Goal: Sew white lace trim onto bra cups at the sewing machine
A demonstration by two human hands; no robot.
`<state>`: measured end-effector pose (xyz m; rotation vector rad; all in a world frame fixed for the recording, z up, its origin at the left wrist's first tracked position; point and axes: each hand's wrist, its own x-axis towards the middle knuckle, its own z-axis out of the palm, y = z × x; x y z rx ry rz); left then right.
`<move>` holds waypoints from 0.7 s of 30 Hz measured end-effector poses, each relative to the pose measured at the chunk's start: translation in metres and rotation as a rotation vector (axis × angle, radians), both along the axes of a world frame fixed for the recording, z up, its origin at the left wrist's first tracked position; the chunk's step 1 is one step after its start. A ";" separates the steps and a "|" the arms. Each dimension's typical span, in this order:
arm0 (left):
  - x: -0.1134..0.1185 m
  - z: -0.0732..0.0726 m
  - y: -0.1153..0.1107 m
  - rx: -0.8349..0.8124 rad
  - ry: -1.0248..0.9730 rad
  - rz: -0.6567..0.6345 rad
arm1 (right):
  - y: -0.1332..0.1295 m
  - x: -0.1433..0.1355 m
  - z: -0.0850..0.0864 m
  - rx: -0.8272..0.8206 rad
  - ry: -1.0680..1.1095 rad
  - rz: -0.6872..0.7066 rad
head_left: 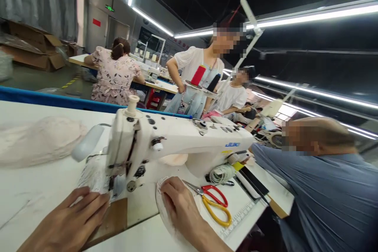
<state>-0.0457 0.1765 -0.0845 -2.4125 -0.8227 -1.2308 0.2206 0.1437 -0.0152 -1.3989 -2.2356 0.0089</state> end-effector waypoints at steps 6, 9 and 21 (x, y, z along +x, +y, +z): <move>-0.001 0.030 0.002 -0.018 0.133 -0.006 | 0.014 -0.058 -0.013 -0.023 -0.045 0.216; 0.000 0.031 0.003 -0.050 0.082 -0.014 | 0.025 -0.070 -0.012 -0.043 -0.056 0.289; -0.008 0.015 0.000 -0.197 0.112 -0.037 | 0.035 -0.055 -0.009 0.004 -0.030 0.335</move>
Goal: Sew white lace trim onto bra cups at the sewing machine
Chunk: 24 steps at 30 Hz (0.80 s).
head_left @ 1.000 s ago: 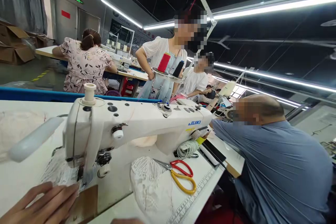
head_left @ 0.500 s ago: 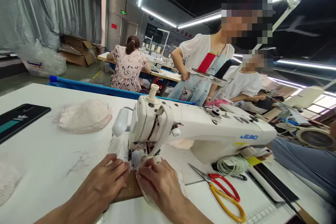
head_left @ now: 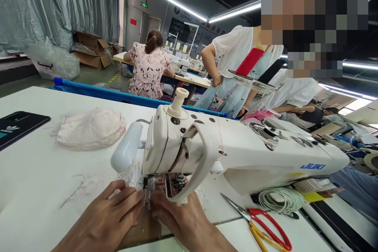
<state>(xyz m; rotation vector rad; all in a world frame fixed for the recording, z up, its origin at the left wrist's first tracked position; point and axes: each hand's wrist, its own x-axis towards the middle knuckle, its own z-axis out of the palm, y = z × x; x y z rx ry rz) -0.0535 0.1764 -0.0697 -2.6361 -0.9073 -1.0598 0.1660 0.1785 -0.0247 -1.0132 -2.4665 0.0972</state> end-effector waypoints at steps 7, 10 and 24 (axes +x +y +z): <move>-0.001 -0.011 -0.001 -0.057 0.007 -0.012 | 0.004 0.001 -0.018 0.036 0.100 0.060; 0.000 -0.008 -0.002 -0.080 -0.027 -0.016 | 0.004 0.001 -0.017 0.038 0.103 0.064; -0.002 -0.009 -0.003 -0.125 -0.018 0.002 | 0.006 -0.004 -0.011 -0.050 0.080 0.102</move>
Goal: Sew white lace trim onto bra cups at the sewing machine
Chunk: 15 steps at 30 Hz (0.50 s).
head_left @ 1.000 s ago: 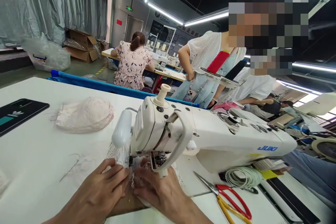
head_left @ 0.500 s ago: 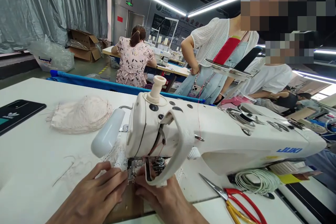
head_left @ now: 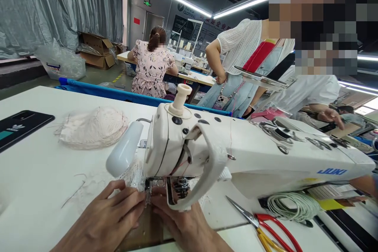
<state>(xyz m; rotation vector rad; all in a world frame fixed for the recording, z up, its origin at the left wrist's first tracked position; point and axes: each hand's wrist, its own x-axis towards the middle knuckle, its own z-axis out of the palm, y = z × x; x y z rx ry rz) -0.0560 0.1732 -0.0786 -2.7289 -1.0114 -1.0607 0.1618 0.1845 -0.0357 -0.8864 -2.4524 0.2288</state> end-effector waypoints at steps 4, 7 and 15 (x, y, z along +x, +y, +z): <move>0.001 0.000 0.001 0.005 0.012 0.011 | -0.001 -0.001 0.000 0.008 0.012 -0.020; 0.002 0.003 0.002 0.025 0.036 0.027 | -0.002 -0.001 -0.001 0.029 0.008 -0.008; 0.003 0.012 -0.001 0.067 0.032 0.032 | -0.004 -0.002 0.000 0.059 -0.016 -0.011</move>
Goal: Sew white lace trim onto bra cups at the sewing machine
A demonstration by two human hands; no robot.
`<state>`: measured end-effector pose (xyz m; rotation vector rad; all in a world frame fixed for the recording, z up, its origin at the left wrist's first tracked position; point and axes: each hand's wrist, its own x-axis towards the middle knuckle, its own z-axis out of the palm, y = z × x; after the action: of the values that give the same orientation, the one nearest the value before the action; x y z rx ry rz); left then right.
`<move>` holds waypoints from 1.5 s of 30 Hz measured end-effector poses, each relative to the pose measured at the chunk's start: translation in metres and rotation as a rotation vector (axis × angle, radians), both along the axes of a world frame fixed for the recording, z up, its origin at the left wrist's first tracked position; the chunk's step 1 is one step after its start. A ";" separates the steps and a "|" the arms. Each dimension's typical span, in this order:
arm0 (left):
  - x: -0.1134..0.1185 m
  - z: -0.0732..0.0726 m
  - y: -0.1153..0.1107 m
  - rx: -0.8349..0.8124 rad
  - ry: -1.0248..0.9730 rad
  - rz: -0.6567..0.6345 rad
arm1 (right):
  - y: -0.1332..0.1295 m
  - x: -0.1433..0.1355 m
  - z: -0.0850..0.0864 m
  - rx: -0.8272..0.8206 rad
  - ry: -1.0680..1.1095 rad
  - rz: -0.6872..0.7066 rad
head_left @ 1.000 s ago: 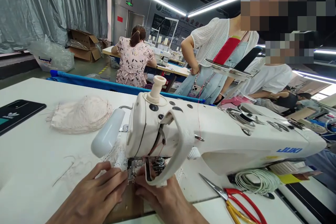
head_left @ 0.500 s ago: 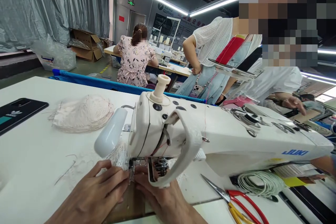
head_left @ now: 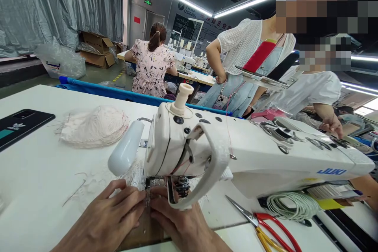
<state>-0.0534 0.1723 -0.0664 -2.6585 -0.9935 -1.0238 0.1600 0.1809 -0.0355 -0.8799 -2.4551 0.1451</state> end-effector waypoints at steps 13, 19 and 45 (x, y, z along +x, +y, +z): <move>0.003 0.001 -0.001 0.000 -0.006 0.031 | 0.001 -0.001 0.000 -0.023 -0.007 0.009; 0.004 0.002 -0.001 -0.005 -0.012 0.037 | -0.001 -0.002 0.001 -0.032 0.010 -0.010; 0.004 -0.003 -0.003 -0.002 -0.034 0.031 | -0.001 -0.002 0.012 0.204 -0.024 -0.114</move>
<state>-0.0495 0.1692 -0.0690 -2.6267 -1.0397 -1.0649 0.1581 0.1795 -0.0239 -0.9321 -2.3827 -0.1541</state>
